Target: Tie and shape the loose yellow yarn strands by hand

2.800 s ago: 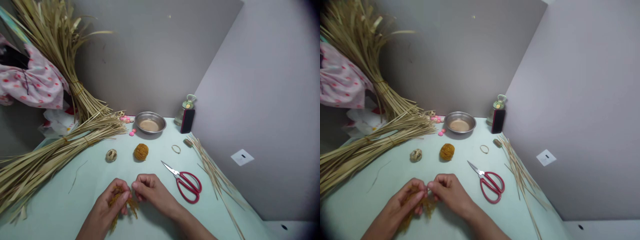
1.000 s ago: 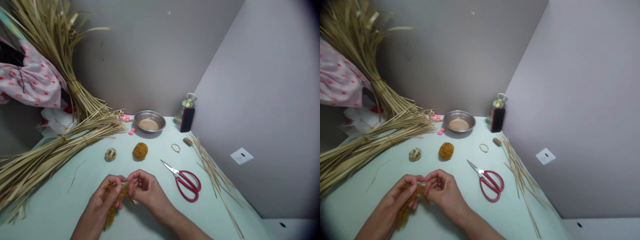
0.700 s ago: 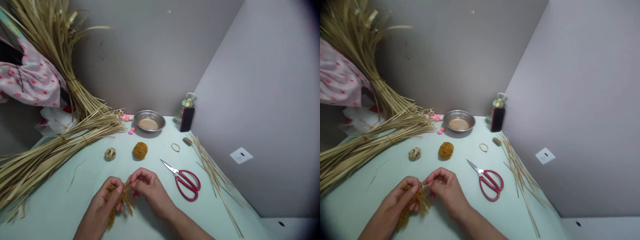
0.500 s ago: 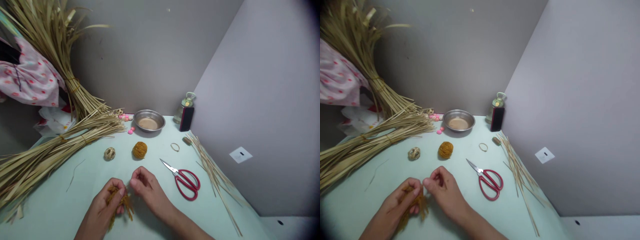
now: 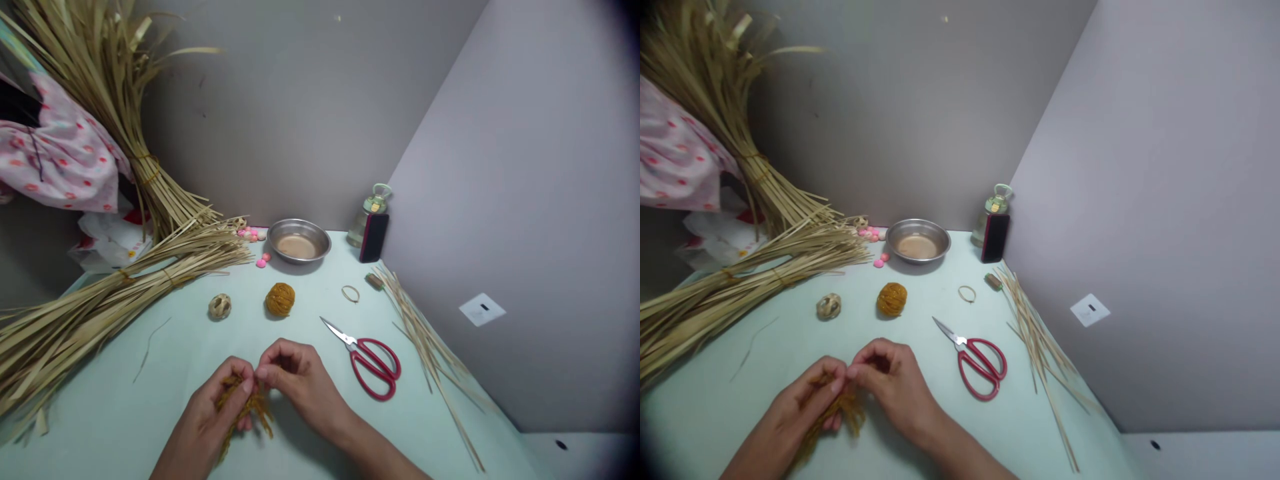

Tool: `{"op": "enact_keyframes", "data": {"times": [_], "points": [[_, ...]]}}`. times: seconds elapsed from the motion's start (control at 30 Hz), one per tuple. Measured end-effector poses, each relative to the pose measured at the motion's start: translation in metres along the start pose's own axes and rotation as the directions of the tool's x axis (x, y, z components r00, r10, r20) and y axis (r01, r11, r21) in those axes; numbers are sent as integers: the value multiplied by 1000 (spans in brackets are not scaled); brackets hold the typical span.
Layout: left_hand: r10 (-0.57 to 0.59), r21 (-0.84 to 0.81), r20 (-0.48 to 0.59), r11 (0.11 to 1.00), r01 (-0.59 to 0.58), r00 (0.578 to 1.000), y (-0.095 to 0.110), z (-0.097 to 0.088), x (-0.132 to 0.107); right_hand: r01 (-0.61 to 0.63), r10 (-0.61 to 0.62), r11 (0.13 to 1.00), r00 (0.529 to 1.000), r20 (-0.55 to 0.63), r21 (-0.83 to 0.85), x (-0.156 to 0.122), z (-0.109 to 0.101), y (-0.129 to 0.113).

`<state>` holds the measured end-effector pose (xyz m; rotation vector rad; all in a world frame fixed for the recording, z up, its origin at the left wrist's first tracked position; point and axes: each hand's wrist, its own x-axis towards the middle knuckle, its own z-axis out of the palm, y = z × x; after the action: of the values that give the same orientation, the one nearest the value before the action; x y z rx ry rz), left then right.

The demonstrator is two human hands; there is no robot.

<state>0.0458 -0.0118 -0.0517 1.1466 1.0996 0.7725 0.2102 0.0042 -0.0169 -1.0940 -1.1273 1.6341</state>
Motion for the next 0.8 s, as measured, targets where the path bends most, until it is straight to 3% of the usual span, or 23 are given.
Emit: {"op": "enact_keyframes", "data": {"times": [0.23,0.8], "points": [[18,81,29,997,-20,999,3,-3,-2,-33,36,997,999,-37,73,0,2,-2],[22,22,6,1000,-22,1000,7,-3,0,-29,31,993,999,-20,110,0,2,0]]}}
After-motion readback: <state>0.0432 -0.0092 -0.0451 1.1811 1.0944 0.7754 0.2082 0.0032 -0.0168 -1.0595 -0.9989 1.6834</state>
